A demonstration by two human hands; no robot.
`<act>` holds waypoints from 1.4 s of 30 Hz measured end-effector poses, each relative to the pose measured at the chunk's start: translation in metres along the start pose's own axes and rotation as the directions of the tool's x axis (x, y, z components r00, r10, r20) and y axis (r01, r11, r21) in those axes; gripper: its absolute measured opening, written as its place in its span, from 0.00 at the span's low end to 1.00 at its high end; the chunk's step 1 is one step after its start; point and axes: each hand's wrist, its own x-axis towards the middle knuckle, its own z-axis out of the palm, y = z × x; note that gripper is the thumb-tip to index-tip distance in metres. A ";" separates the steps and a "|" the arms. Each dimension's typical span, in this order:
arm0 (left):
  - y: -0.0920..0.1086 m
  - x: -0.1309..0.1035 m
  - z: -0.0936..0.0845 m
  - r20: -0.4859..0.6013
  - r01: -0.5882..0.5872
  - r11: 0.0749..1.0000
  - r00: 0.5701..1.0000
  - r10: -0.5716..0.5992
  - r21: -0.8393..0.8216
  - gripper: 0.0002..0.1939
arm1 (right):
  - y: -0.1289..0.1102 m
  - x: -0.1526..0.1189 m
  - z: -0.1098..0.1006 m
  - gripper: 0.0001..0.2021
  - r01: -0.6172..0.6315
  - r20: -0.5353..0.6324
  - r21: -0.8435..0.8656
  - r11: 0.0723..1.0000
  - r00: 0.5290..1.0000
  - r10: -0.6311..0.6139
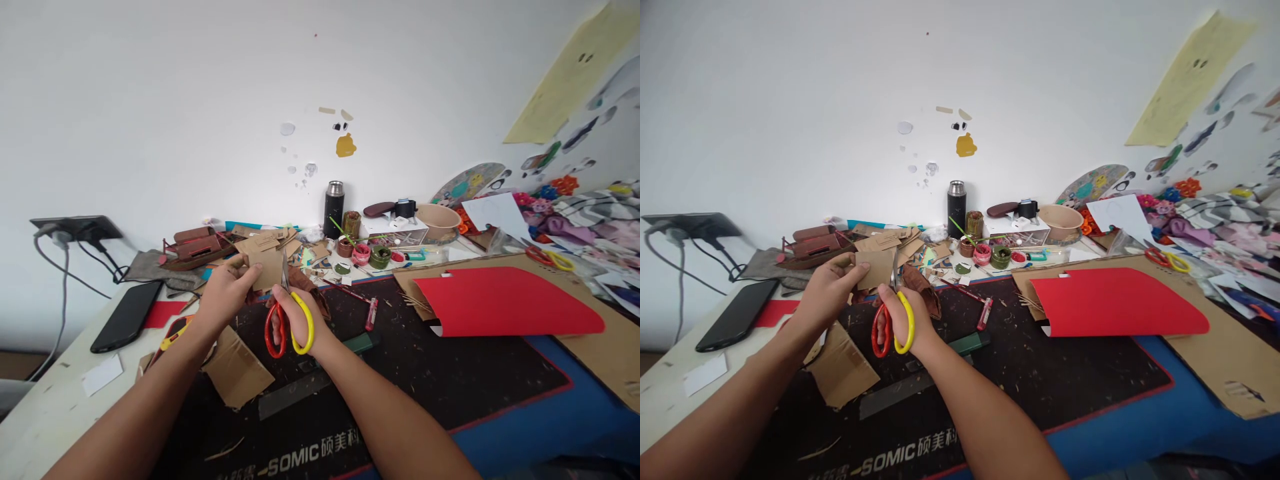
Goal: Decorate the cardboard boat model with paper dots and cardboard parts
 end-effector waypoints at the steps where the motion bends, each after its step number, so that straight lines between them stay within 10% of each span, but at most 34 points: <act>1: 0.000 0.000 0.001 -0.005 -0.004 1.000 1.000 0.004 0.005 0.20 | 0.001 0.000 0.000 0.31 0.005 -0.001 0.007 1.000 1.000 -0.005; 19: 0.000 0.007 -0.003 -0.151 -0.104 0.980 0.986 0.078 -0.169 0.15 | 0.002 0.002 0.000 0.34 -0.029 -0.085 -0.056 0.998 0.996 0.024; 42: -0.008 0.035 -0.037 -0.269 -0.095 0.910 0.963 -0.019 -0.403 0.17 | 0.018 -0.011 0.004 0.38 -0.134 0.312 -0.194 0.972 0.931 0.191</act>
